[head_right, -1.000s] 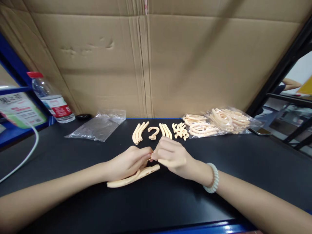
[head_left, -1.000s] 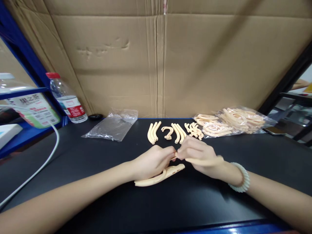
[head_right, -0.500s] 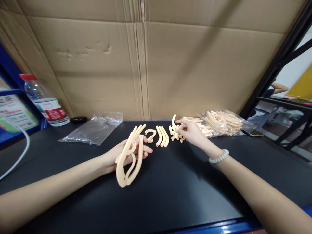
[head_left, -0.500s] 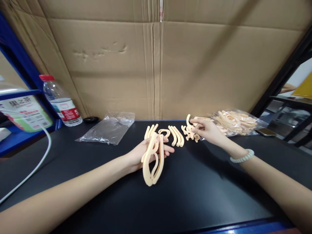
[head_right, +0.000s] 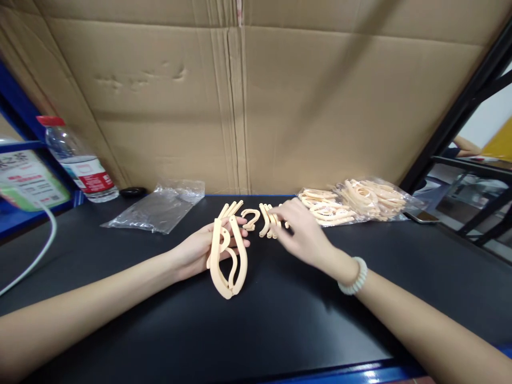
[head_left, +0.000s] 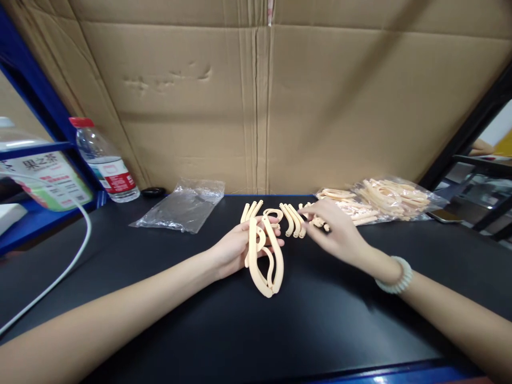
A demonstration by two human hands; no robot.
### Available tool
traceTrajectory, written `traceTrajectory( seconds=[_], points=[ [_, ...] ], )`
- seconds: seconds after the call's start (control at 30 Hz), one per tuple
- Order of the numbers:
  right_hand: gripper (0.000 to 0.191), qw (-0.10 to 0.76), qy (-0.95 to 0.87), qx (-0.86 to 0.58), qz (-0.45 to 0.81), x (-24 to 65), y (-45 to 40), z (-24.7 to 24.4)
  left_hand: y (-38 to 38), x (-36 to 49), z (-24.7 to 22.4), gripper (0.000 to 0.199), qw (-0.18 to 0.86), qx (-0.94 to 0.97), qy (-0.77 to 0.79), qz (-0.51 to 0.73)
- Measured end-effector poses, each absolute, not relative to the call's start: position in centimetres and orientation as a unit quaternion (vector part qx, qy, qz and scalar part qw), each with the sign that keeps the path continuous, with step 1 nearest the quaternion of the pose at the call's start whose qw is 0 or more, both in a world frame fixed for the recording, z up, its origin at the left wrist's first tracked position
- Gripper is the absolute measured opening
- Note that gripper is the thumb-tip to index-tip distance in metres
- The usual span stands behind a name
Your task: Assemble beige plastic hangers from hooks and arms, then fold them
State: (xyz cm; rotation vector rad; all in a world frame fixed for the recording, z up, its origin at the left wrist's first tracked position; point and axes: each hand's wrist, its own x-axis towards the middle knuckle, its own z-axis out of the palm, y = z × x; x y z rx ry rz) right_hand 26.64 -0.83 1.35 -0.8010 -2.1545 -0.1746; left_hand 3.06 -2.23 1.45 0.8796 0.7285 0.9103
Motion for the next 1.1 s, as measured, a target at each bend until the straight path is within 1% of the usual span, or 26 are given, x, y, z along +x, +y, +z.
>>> traceTrajectory(
  seconds=[0.07, 0.1, 0.13, 0.2, 0.3, 0.37, 0.43, 0.47, 0.53, 0.63, 0.73, 0.83, 0.93, 1.03, 1.1],
  points=[
    [0.020, 0.317, -0.929, -0.184, -0.049, 24.9, -3.2, 1.9, -2.3, 3.2, 1.4, 0.023, 0.737, 0.403, 0.342, 0.422],
    [0.022, 0.277, -0.948, -0.148, -0.045, 24.2, -4.1, 2.0, -2.3, 3.2, 1.4, 0.022, 0.733, 0.404, 0.344, 0.424],
    [0.019, 0.243, -0.960, -0.129, -0.046, 23.6, -4.8, 2.1, -2.4, 3.3, 1.5, 0.021, 0.732, 0.406, 0.344, 0.425],
    [0.015, 0.215, -0.967, -0.126, -0.057, 23.0, -5.5, 1.8, -2.5, 3.3, 1.7, 0.021, 0.733, 0.407, 0.340, 0.426],
    [0.017, 0.224, -0.959, -0.144, -0.092, 23.0, -5.2, 1.0, -2.8, 3.4, 2.1, 0.027, 0.737, 0.391, 0.337, 0.436],
    [0.019, 0.235, -0.951, -0.152, -0.134, 23.2, -4.8, 0.5, -3.1, 3.4, 2.0, 0.037, 0.734, 0.391, 0.342, 0.437],
    [0.022, 0.244, -0.938, -0.175, -0.171, 23.4, -4.5, 0.3, -3.6, 3.5, 1.6, 0.047, 0.708, 0.428, 0.359, 0.431],
    [0.023, 0.249, -0.932, -0.193, -0.178, 23.5, -4.4, 0.2, -3.9, 3.5, 1.3, 0.049, 0.683, 0.460, 0.370, 0.431],
    [0.025, 0.257, -0.924, -0.225, -0.170, 23.5, -4.4, 0.2, -4.3, 3.4, 0.5, 0.049, 0.620, 0.528, 0.381, 0.438],
    [0.025, 0.263, -0.923, -0.244, -0.137, 23.6, -4.6, 0.0, -4.7, 3.2, -0.3, 0.043, 0.545, 0.594, 0.381, 0.452],
    [0.022, 0.268, -0.916, -0.283, -0.093, 23.7, -4.7, -0.1, -4.8, 3.0, -0.3, 0.039, 0.539, 0.570, 0.389, 0.484],
    [0.016, 0.269, -0.900, -0.341, -0.045, 23.8, -4.6, -0.1, -4.8, 3.0, 0.1, 0.044, 0.555, 0.509, 0.394, 0.526],
    [0.015, 0.247, -0.898, -0.363, -0.020, 23.8, -4.6, -0.1, -5.1, 3.3, 0.5, 0.042, 0.523, 0.536, 0.404, 0.525],
    [0.019, 0.228, -0.909, -0.346, -0.039, 23.5, -4.8, -0.2, -5.4, 3.5, 0.7, 0.033, 0.475, 0.583, 0.432, 0.498],
    [0.024, 0.228, -0.917, -0.316, -0.084, 23.3, -5.0, -0.3, -5.5, 3.5, 0.7, 0.032, 0.474, 0.586, 0.438, 0.489]
  ],
)
